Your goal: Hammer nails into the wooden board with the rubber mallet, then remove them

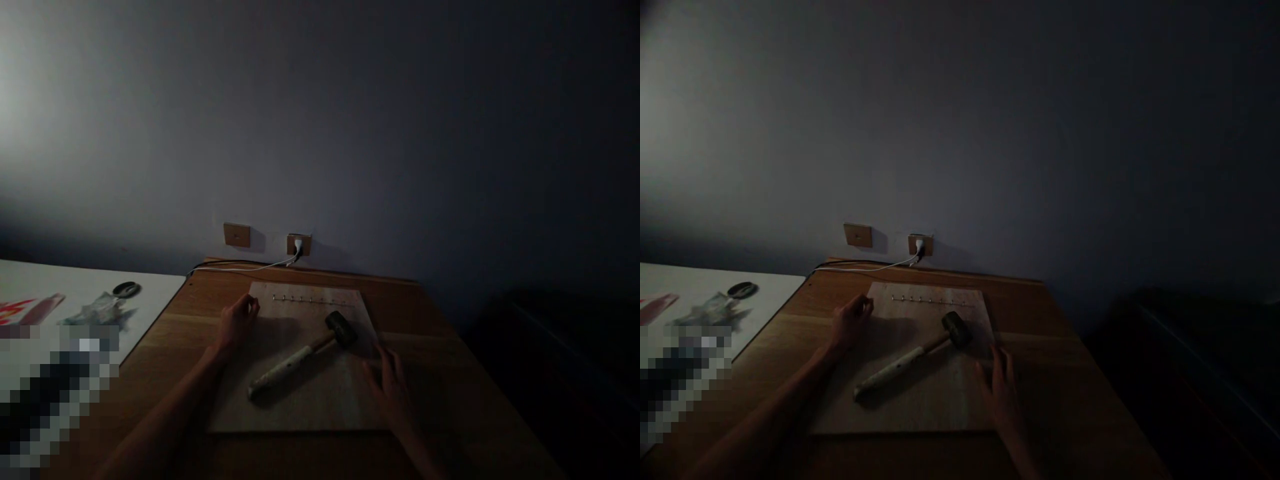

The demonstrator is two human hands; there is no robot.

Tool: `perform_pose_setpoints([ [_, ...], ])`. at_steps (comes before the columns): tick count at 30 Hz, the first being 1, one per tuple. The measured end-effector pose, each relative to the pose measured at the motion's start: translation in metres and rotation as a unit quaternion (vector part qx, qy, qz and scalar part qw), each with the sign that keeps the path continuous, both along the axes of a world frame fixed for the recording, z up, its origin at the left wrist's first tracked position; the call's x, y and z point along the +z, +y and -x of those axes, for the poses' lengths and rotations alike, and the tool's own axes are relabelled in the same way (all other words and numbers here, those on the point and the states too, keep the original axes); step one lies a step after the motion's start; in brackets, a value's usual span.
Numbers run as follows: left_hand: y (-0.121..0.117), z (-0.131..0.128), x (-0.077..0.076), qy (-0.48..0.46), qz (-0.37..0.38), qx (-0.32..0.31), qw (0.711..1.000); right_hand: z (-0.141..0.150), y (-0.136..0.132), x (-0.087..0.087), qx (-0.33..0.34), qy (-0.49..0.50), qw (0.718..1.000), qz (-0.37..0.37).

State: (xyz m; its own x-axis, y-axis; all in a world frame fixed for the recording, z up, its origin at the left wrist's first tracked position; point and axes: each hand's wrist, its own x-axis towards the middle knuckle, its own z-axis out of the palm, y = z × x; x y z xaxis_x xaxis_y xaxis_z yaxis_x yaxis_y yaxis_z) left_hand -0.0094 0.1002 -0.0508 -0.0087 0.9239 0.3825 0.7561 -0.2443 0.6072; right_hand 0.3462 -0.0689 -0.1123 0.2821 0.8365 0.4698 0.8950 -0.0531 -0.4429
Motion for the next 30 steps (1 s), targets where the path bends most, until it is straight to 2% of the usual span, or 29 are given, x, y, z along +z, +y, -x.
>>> perform_pose_setpoints([
  [2, 0.002, 0.009, -0.008, -0.062, -0.045, -0.004, 0.997, 0.0, -0.001, 0.001, 0.004, 0.011, 1.0, -0.001],
  [5, 0.001, 0.019, -0.009, -0.107, -0.057, 0.013, 0.993, 0.0, -0.002, 0.003, 0.018, 0.042, 0.999, 0.009],
  [13, 0.003, 0.019, -0.006, -0.079, -0.041, 0.01, 0.996, -0.002, -0.009, 0.01, 0.033, 0.054, 0.998, 0.006],
  [21, 0.002, 0.018, -0.003, -0.08, -0.041, 0.013, 0.996, -0.003, -0.007, 0.008, 0.024, 0.042, 0.999, -0.004],
  [26, 0.003, 0.015, -0.007, -0.071, -0.046, -0.011, 0.996, -0.009, -0.003, 0.022, 0.008, 0.028, 0.999, 0.017],
  [30, 0.007, 0.011, -0.017, -0.042, -0.055, -0.027, 0.997, -0.011, 0.025, 0.044, 0.023, 0.072, 0.995, -0.069],
])
